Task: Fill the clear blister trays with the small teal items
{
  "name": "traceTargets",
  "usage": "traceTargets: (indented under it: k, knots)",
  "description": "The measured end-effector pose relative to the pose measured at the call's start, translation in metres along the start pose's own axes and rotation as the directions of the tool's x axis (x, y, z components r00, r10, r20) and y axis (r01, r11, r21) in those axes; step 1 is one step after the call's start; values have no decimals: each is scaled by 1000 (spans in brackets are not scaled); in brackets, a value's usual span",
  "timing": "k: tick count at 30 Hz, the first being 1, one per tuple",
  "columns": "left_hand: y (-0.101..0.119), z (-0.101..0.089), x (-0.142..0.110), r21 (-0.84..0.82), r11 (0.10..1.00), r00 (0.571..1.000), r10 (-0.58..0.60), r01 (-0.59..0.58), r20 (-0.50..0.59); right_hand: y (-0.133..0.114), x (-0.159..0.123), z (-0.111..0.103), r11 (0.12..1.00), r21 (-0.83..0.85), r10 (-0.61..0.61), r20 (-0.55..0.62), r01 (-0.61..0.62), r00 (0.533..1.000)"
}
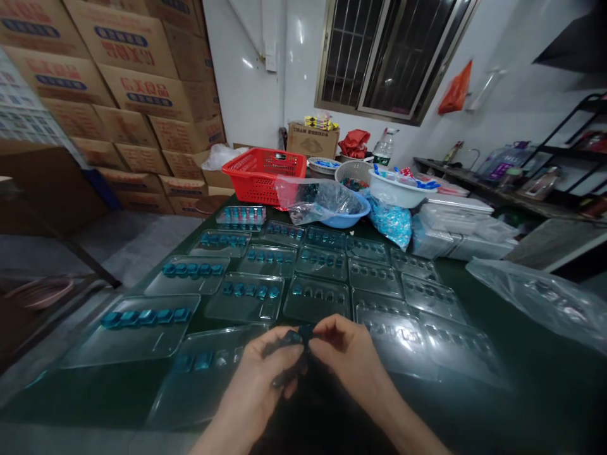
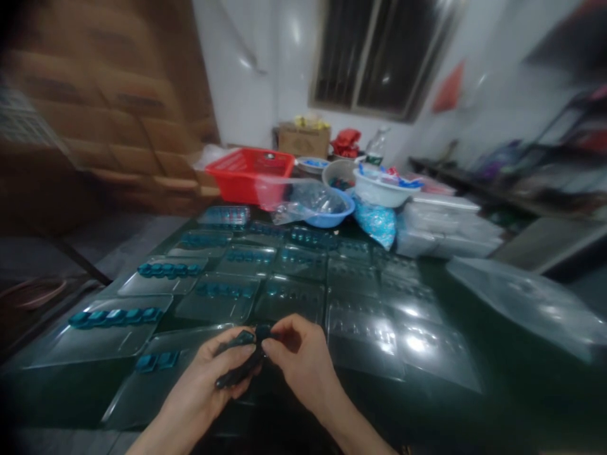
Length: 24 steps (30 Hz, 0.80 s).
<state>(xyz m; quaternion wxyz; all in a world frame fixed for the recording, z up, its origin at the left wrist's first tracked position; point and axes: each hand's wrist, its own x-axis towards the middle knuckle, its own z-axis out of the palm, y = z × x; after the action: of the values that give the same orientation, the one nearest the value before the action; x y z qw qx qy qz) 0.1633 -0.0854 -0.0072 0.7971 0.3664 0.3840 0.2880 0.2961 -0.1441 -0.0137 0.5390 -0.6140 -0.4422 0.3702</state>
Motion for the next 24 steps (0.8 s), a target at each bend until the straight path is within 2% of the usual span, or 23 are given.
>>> traceTargets:
  k: [4,8,15,24]
  knots:
    - [2,-1,2,-109,988,992,-112,106,-54,-1,-1,1,995,92,47,35,-50,998]
    - [-1,-5,6,-209,967,979,-169,143,-113,-3,-1,3,978,192,70,63,-81,996]
    - [-2,-4,11,-224,970,980,-134,99,-149,5,3,5,972,232,36,15,-39,999]
    - [-4,-1,10,-220,964,966,-189,149,-176,0,1,-1,981,193,-14,8,12,1000]
